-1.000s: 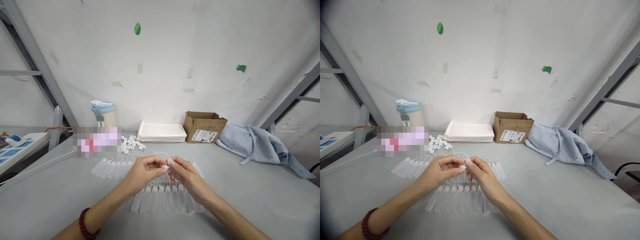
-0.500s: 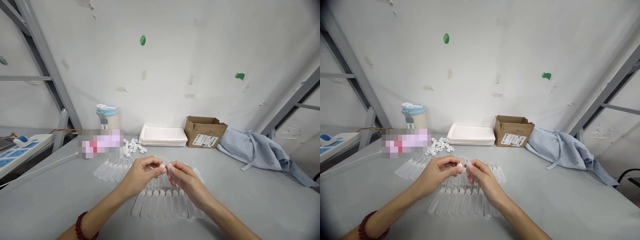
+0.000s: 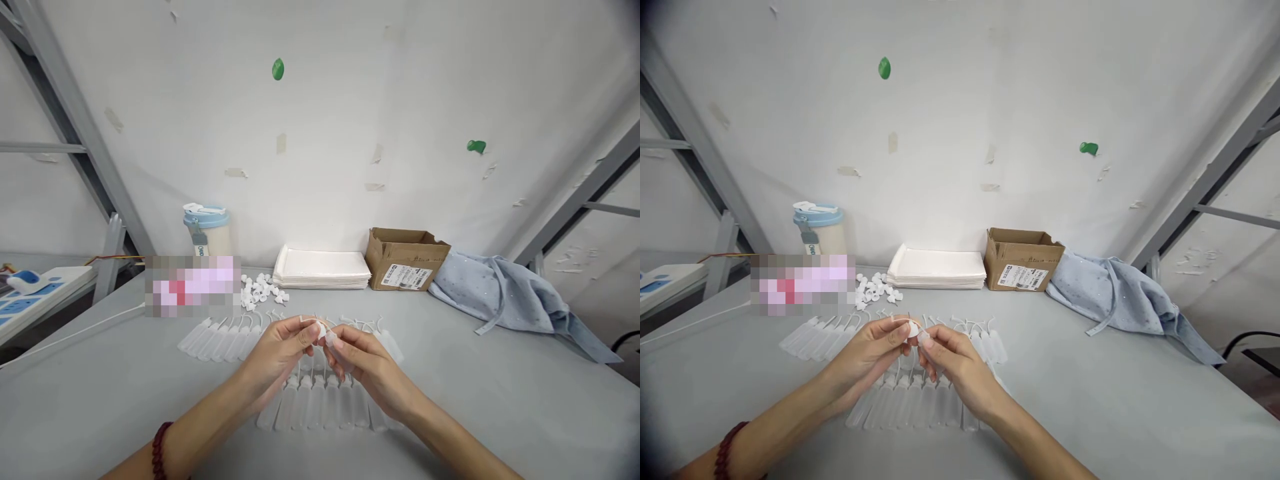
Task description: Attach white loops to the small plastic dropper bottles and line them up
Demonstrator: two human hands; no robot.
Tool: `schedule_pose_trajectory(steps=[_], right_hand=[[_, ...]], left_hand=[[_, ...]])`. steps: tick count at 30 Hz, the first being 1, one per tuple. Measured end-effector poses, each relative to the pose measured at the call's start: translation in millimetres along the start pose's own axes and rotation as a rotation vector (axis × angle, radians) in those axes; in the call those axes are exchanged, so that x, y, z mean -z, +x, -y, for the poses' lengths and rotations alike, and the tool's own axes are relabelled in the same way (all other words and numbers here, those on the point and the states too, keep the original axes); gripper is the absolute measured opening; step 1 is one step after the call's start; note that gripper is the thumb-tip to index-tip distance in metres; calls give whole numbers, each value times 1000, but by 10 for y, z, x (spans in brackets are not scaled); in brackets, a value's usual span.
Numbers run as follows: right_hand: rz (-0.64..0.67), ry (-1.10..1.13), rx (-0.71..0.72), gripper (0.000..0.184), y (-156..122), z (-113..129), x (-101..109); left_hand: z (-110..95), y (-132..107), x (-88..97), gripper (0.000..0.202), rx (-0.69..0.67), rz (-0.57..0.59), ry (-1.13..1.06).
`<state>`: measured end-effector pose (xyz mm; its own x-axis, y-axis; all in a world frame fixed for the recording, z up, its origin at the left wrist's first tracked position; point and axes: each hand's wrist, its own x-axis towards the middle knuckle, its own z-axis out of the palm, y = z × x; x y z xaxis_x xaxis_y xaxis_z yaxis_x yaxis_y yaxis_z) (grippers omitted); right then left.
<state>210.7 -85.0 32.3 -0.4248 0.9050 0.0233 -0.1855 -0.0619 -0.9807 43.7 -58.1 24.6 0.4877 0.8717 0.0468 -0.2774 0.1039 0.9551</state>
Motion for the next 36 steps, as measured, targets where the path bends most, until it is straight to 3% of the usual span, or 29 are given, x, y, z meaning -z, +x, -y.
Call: schedule_pose_trajectory(steps=[7,12,16,20,22,25,27,36], right_hand=[[-15,-48,27,26,10,-30,12],[-21,-78,-1,27,-6,-4,24],[-11,-8,-81,25,-8,11,57],[35,84,-218,26,7,-5,58],[-25,-30,-156,29,-7,-19,27],[-141,-355,65,30,-63,-24,-35],[-147,-485,137,30,-100,-13,-62],[-162,-412,51,34,-74,-59,-31]], left_hand=[[-28,-42,-36,19,-19,-32,89],[-33,-32,-47,18,-32,94,93],[-38,3,53,18,-139,88,334],[-77,5,133,23,-172,153,576],[-107,-16,122,24,-172,159,594],[-155,-64,65,19,-196,96,578],[-182,-95,31,16,-218,61,580],[-182,-148,-30,14,-252,47,683]])
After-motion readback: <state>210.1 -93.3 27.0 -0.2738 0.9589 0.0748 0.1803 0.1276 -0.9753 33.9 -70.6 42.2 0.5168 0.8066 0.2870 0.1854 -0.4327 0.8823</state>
